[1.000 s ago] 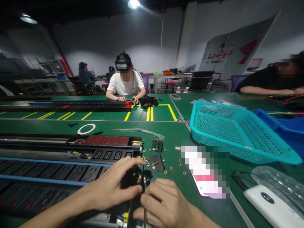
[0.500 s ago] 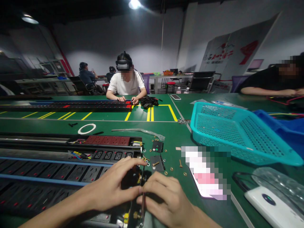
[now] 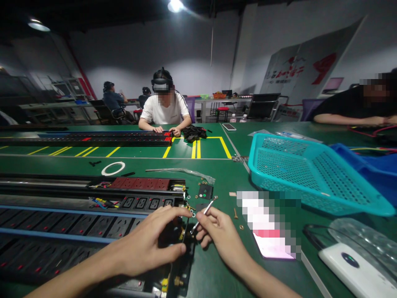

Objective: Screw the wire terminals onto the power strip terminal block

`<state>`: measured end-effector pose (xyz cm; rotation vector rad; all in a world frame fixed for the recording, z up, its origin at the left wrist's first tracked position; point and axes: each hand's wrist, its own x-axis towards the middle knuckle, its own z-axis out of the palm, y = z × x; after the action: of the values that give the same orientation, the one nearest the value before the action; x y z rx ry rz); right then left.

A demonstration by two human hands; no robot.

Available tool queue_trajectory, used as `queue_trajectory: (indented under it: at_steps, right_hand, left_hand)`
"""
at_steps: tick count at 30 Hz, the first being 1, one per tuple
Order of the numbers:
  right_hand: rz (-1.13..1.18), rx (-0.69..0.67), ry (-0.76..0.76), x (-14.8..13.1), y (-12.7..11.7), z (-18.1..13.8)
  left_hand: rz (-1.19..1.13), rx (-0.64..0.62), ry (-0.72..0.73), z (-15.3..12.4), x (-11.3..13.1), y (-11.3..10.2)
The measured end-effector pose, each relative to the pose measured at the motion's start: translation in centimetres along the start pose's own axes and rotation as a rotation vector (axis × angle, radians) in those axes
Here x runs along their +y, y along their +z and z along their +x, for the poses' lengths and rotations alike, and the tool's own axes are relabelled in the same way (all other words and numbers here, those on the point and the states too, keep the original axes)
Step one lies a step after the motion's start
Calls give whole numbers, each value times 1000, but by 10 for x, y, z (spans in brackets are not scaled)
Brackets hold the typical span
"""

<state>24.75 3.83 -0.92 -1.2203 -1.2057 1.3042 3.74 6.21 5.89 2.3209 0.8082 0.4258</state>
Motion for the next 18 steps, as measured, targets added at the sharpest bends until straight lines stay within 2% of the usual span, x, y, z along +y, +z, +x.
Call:
queue_trajectory:
  at_steps: [4, 8, 10, 12, 15, 18]
  right_hand:
    - [77, 21, 16, 3, 1, 2]
    - [30, 122, -137, 3, -1, -3]
    - [-76, 170, -275, 3, -3, -8]
    - [-229, 188, -480, 3, -6, -13]
    - [-479, 100, -811, 0, -8, -19]
    - [-710, -2, -1031, -6, -8, -24]
  left_hand:
    - [13, 3, -13, 1, -1, 1]
    - [61, 14, -9, 3, 0, 2]
    - [91, 17, 6, 4, 1, 2]
    - [109, 16, 16, 4, 1, 1]
    - [110, 24, 13, 4, -1, 2]
    - [98, 37, 19, 4, -3, 3]
